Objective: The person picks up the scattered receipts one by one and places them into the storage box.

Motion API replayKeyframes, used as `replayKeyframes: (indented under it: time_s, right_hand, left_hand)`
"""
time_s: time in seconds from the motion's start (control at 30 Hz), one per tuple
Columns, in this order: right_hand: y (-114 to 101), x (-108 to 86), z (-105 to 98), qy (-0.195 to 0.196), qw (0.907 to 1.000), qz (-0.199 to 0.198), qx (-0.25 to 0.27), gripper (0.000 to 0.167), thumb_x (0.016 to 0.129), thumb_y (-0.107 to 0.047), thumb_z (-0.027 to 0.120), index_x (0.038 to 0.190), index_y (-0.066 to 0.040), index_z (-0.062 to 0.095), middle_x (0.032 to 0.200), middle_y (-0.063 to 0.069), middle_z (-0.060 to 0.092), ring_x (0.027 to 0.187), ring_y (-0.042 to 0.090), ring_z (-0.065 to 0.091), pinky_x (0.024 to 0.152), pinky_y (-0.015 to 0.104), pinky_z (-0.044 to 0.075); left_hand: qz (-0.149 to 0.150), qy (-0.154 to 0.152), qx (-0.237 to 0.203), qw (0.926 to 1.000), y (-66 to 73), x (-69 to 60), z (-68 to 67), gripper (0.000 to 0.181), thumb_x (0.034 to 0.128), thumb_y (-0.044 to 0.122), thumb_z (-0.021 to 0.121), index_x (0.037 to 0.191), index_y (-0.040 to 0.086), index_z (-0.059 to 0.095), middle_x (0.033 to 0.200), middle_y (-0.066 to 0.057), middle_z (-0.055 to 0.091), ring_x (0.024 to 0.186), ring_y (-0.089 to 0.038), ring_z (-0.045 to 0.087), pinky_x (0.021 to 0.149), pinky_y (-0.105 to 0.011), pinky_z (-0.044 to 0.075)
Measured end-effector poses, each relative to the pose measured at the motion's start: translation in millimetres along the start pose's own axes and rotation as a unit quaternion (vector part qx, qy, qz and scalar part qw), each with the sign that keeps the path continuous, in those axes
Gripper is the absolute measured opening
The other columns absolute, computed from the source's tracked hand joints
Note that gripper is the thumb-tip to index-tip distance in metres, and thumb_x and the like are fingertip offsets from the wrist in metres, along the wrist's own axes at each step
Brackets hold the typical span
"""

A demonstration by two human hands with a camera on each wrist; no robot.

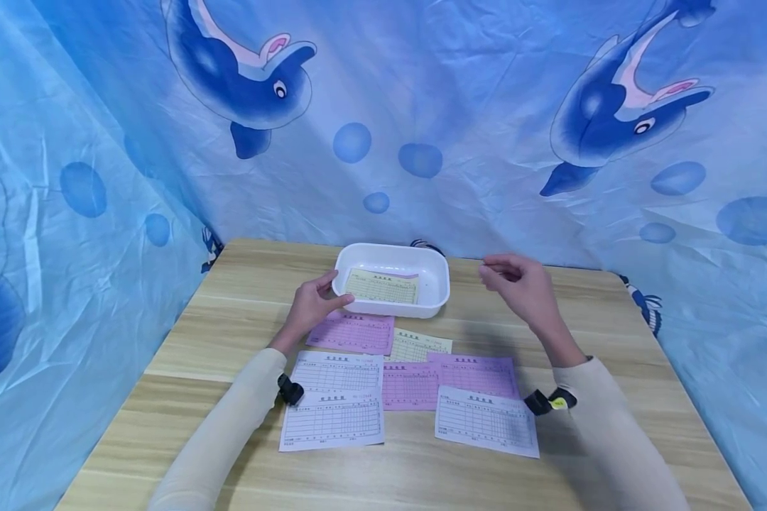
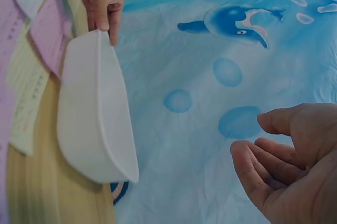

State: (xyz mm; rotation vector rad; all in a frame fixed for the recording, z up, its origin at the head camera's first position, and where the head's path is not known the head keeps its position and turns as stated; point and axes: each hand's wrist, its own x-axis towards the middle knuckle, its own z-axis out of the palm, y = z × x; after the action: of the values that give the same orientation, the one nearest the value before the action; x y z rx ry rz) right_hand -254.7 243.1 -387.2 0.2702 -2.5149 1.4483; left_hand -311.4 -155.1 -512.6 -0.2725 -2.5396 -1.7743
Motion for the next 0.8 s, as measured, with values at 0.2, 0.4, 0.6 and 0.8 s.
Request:
replayKeyframes:
  time_s: [0.2, 0.4, 0.6, 0.8]
  right_hand:
    - [14, -30.5, -15, 0.011, 0.9988, 0.005, -0.047, 0.042, 0.098, -0.037, 0.070, 0.122, -0.003, 0.071, 0.106, 0.013, 0.076, 0.083, 0.008, 0.072, 0.070, 0.021, 0.062]
    - [30, -62.0, -18, 0.027, 0.9959, 0.023, -0.083, 0.041, 0.098, -0.038, 0.071, 0.121, -0.003, 0.072, 0.104, 0.013, 0.077, 0.081, 0.006, 0.071, 0.068, 0.018, 0.060]
    - [47, -93.0, -14, 0.032, 0.9909, 0.058, -0.117, 0.040, 0.098, -0.037, 0.071, 0.120, -0.004, 0.073, 0.106, 0.012, 0.076, 0.091, 0.020, 0.071, 0.071, 0.012, 0.055]
    - [64, -118.4, -12, 0.019, 0.9882, 0.084, -0.127, 0.034, 0.096, -0.028, 0.074, 0.120, -0.003, 0.073, 0.106, 0.010, 0.077, 0.093, 0.019, 0.073, 0.075, 0.010, 0.055]
  left_hand:
    - [-0.003, -0.005, -0.002, 1.0000, -0.1, -0.6, -1.4, 0.094, 0.0829, 0.044, 0.085, 0.155, 0.003, 0.040, 0.160, -0.013, 0.041, 0.141, -0.031, 0.049, 0.112, -0.040, 0.047]
    - [0.000, -0.004, -0.005, 1.0000, 1.2, -0.2, -1.3, 0.092, 0.0843, 0.039, 0.085, 0.155, 0.003, 0.040, 0.159, -0.013, 0.043, 0.140, -0.032, 0.050, 0.112, -0.041, 0.047]
    - [-0.005, -0.004, -0.002, 1.0000, 1.7, 0.8, -1.2, 0.093, 0.0835, 0.041, 0.085, 0.155, 0.004, 0.040, 0.158, -0.014, 0.044, 0.140, -0.033, 0.050, 0.112, -0.042, 0.047]
    - [-0.010, -0.004, -0.009, 0.9999, 2.5, 0.2, -1.3, 0.089, 0.0853, 0.035, 0.085, 0.155, 0.003, 0.040, 0.157, -0.014, 0.045, 0.139, -0.033, 0.051, 0.111, -0.042, 0.048]
